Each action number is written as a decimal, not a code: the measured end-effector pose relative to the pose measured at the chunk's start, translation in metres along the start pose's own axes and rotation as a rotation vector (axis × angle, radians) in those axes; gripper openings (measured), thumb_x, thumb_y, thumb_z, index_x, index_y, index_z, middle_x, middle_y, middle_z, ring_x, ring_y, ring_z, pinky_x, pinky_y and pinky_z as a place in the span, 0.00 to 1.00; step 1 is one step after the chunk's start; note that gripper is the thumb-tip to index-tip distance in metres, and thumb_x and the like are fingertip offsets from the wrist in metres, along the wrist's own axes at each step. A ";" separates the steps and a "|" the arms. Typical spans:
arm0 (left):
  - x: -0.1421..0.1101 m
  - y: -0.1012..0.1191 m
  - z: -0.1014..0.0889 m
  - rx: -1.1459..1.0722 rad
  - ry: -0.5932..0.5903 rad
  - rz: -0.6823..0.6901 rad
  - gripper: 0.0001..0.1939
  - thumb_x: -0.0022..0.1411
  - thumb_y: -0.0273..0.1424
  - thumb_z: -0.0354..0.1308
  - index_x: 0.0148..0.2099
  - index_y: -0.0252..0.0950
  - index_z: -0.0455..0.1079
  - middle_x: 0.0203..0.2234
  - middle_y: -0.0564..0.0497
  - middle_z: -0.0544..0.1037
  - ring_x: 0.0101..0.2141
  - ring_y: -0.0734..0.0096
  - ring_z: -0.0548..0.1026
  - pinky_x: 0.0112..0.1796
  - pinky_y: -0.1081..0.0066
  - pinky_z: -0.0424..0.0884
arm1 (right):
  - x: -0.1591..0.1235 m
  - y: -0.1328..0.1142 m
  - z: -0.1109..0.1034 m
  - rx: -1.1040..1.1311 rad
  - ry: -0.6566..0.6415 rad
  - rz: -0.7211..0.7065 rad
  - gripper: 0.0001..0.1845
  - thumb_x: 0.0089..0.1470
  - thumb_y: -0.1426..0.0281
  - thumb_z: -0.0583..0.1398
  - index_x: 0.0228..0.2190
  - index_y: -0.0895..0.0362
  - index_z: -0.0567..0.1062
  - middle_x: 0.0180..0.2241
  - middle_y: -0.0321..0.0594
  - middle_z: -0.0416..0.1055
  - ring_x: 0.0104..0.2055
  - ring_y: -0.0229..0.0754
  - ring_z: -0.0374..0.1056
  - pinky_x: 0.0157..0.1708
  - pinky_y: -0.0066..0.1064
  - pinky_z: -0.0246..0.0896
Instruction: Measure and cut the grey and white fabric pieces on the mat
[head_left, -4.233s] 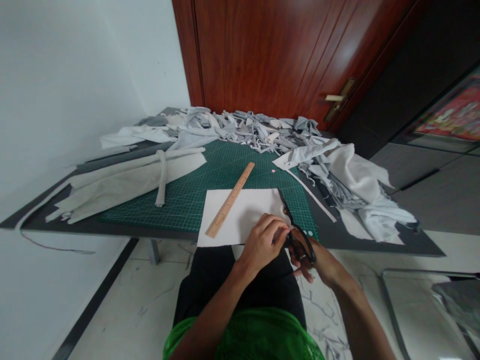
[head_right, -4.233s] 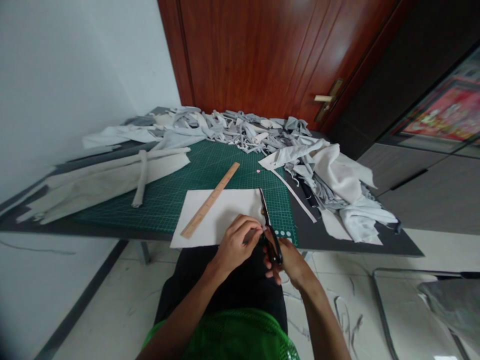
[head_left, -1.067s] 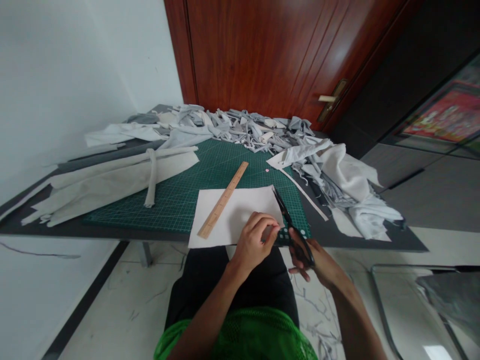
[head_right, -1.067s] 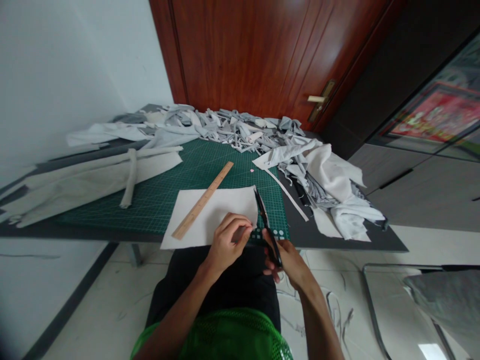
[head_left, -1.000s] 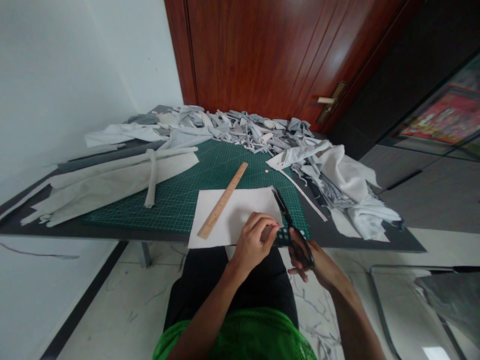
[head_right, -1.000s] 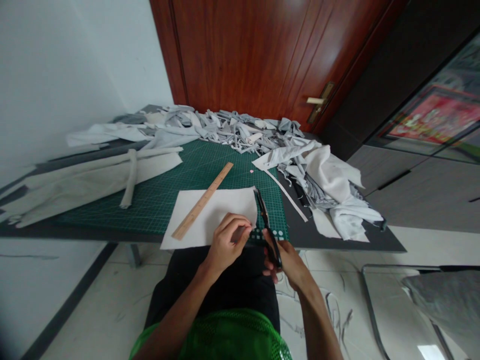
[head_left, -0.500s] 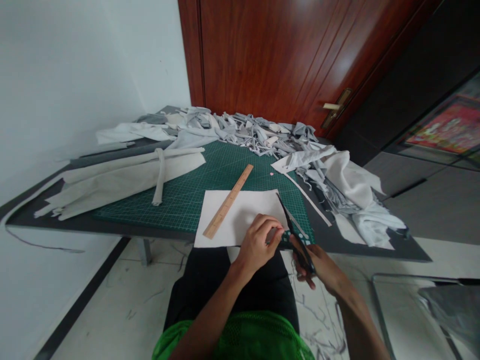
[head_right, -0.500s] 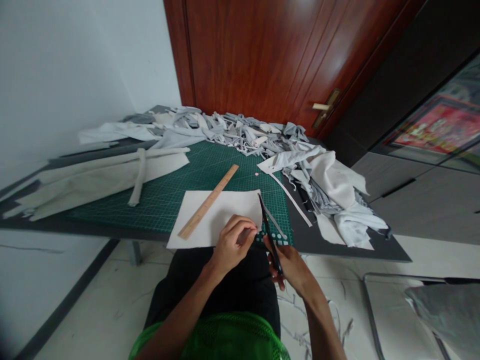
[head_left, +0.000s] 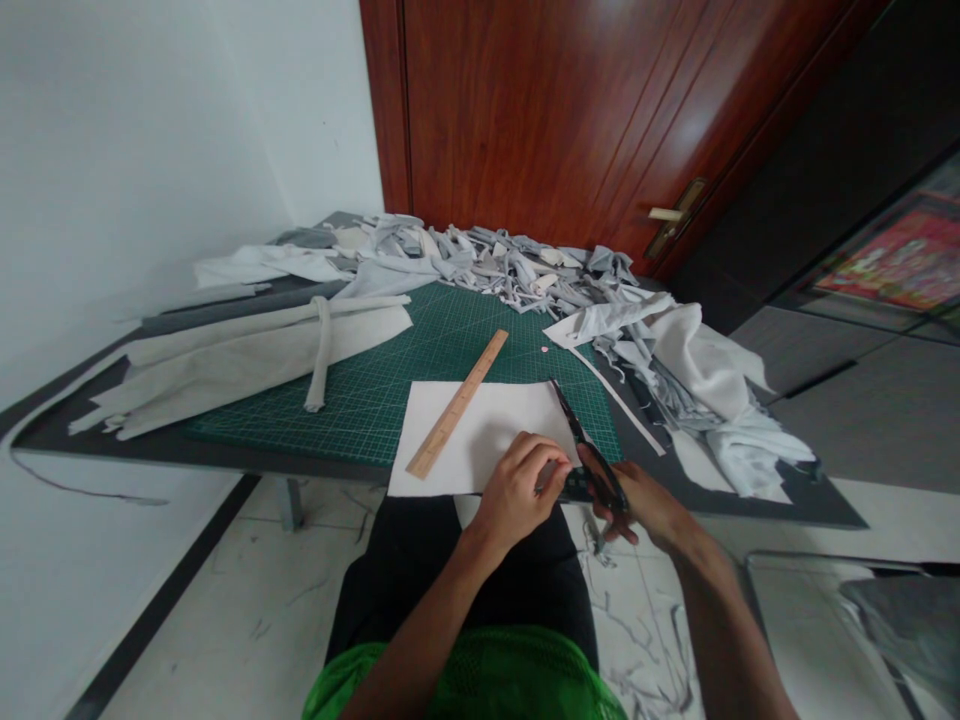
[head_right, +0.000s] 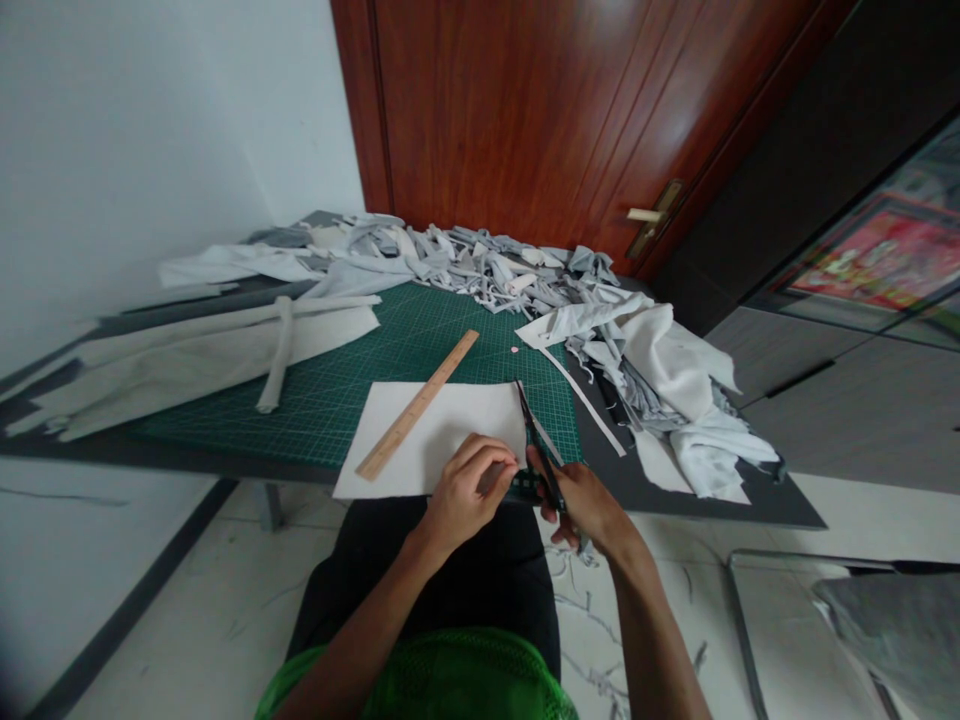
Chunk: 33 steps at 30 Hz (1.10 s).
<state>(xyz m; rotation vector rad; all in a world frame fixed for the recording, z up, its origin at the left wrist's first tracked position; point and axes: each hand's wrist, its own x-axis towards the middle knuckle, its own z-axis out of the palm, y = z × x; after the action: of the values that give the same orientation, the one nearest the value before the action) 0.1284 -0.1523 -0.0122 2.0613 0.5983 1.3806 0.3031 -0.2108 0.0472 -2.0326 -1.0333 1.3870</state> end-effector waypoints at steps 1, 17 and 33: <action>0.000 0.000 0.000 0.000 0.000 0.003 0.06 0.74 0.30 0.56 0.41 0.37 0.71 0.37 0.47 0.79 0.42 0.64 0.76 0.45 0.66 0.74 | 0.002 -0.001 -0.001 0.004 -0.008 0.001 0.35 0.55 0.35 0.56 0.21 0.54 0.68 0.15 0.33 0.67 0.10 0.34 0.57 0.18 0.33 0.68; 0.000 0.001 -0.001 -0.032 0.021 -0.007 0.06 0.74 0.30 0.56 0.41 0.38 0.72 0.38 0.47 0.79 0.43 0.63 0.76 0.46 0.64 0.74 | 0.013 -0.004 -0.008 -0.031 -0.024 -0.072 0.31 0.55 0.40 0.58 0.21 0.54 0.68 0.15 0.35 0.67 0.12 0.35 0.56 0.15 0.32 0.64; 0.000 0.001 -0.001 -0.045 0.030 0.008 0.06 0.73 0.30 0.57 0.41 0.37 0.72 0.37 0.47 0.79 0.42 0.65 0.77 0.45 0.67 0.74 | 0.014 -0.015 -0.005 -0.044 -0.018 -0.058 0.33 0.58 0.39 0.55 0.19 0.54 0.68 0.13 0.32 0.64 0.11 0.34 0.55 0.17 0.31 0.65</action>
<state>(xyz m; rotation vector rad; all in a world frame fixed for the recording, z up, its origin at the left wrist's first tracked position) 0.1274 -0.1529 -0.0115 2.0128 0.5669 1.4197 0.3057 -0.1905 0.0514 -2.0079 -1.1308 1.3673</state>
